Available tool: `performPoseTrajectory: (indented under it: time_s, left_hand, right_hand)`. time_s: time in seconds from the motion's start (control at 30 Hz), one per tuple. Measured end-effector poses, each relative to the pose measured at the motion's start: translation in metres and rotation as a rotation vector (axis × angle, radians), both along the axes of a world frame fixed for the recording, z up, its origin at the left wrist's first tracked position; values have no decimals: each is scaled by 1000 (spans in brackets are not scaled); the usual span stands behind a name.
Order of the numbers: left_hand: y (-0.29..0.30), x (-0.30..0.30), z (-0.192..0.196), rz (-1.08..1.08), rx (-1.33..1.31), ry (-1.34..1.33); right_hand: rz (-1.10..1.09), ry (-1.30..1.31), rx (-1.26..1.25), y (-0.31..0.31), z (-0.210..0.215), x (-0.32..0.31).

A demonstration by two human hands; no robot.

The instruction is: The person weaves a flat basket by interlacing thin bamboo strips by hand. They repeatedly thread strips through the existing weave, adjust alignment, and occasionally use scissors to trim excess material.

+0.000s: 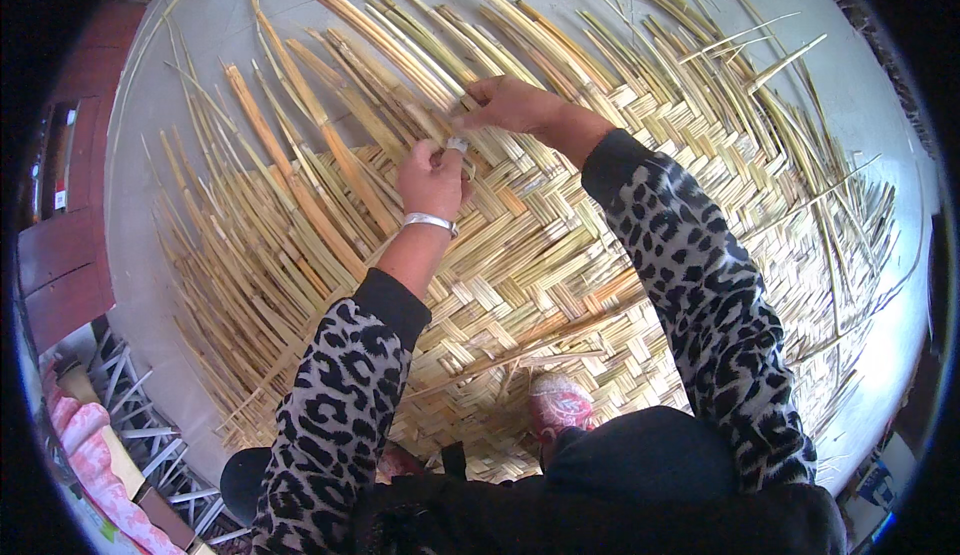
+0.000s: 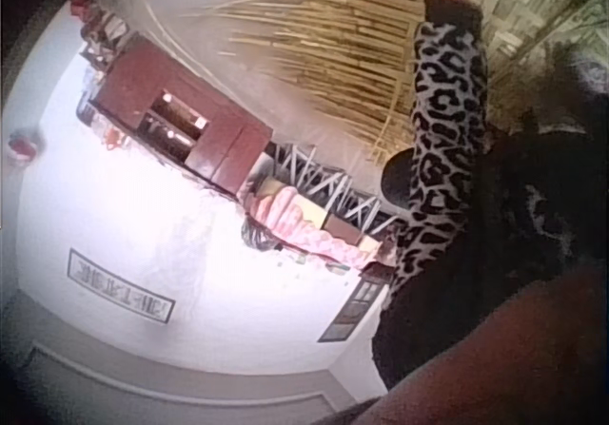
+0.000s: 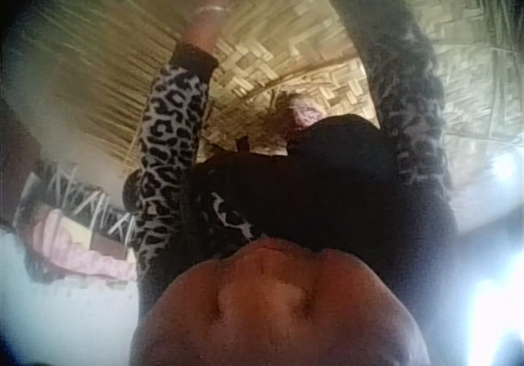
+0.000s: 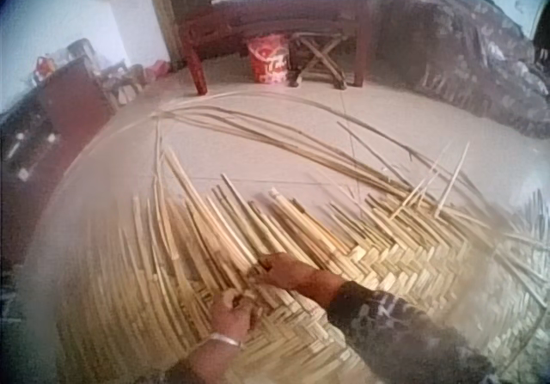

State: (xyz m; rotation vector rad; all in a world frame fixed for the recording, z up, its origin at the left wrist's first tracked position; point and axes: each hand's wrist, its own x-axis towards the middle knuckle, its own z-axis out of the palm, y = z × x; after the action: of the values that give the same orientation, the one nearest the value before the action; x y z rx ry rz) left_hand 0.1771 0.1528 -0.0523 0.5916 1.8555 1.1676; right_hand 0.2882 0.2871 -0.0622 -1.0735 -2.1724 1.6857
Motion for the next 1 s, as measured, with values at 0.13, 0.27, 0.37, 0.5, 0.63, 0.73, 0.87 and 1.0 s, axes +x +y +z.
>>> performPoseTrajectory:
  time_s: [0.13, 0.27, 0.37, 0.5, 0.63, 0.73, 0.87, 1.0]
  left_hand:
    - [-4, -6, -8, -228, -70, 45]
    - [-4, -15, -13, -421, -38, 169]
    - [-2, -18, -15, -451, -122, 130]
    - [0, -16, -16, -497, -98, 220]
    - [-11, -2, -18, -101, 47, -41]
    - [-18, 5, -17, -226, 30, 332]
    - [-15, -3, -3, -612, 243, 823]
    - [11, 13, 6, -724, 340, 880]
  right_hand:
    - [19, 130, -221, -3, 3, 15]
    - [-192, 290, -236, -11, 7, 29]
    - [-327, 168, -52, -16, 8, 48]
    - [-510, 15, 288, -42, 5, 69]
    - [-558, -47, 363, -59, -4, 75]
    - [-507, -8, 265, -51, -8, 82]
    - [-613, 195, 84, -38, -5, 99]
    - [-732, 567, -389, -28, 6, 122]
